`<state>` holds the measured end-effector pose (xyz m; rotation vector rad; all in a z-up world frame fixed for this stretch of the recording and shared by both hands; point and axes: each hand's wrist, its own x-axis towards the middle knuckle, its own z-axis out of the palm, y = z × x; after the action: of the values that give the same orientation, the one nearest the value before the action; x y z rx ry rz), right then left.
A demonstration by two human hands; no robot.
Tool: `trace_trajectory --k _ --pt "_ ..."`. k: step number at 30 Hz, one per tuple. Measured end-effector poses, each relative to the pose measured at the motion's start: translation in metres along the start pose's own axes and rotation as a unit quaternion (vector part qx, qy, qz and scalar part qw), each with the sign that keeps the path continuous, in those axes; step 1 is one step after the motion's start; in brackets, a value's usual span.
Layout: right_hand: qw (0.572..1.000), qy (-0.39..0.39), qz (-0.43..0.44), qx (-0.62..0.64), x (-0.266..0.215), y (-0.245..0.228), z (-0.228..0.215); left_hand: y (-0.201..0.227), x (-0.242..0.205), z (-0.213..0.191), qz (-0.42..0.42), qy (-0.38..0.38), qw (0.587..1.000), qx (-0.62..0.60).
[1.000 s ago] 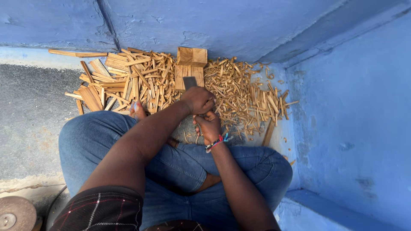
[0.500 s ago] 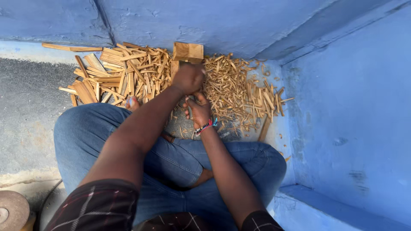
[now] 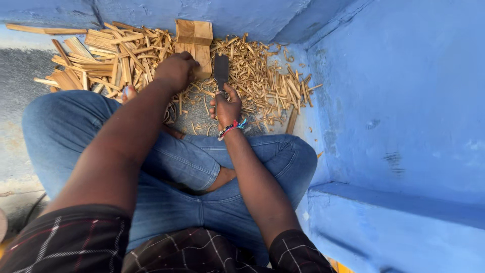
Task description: The person sits on the floor and uses a metal tool to shave thin strips from a wooden block, holding the block with one hand and manipulating the tool with the other.
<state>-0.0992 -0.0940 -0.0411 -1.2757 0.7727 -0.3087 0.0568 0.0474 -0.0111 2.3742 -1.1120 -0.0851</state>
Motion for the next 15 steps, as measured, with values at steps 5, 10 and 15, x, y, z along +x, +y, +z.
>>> trace_trajectory --k 5,10,15 --pt "0.998 -0.004 -0.018 -0.057 -0.006 0.004 0.002 -0.002 0.002 0.006 -0.028 -0.021 0.996 0.080" --pt "0.996 -0.021 0.007 -0.085 -0.026 -0.005 0.007 -0.003 0.006 0.014 -0.061 -0.041 0.988 0.134" --pt "0.998 -0.025 0.052 0.003 -0.035 -0.010 0.005 -0.002 0.007 0.013 -0.059 -0.001 0.993 0.107"
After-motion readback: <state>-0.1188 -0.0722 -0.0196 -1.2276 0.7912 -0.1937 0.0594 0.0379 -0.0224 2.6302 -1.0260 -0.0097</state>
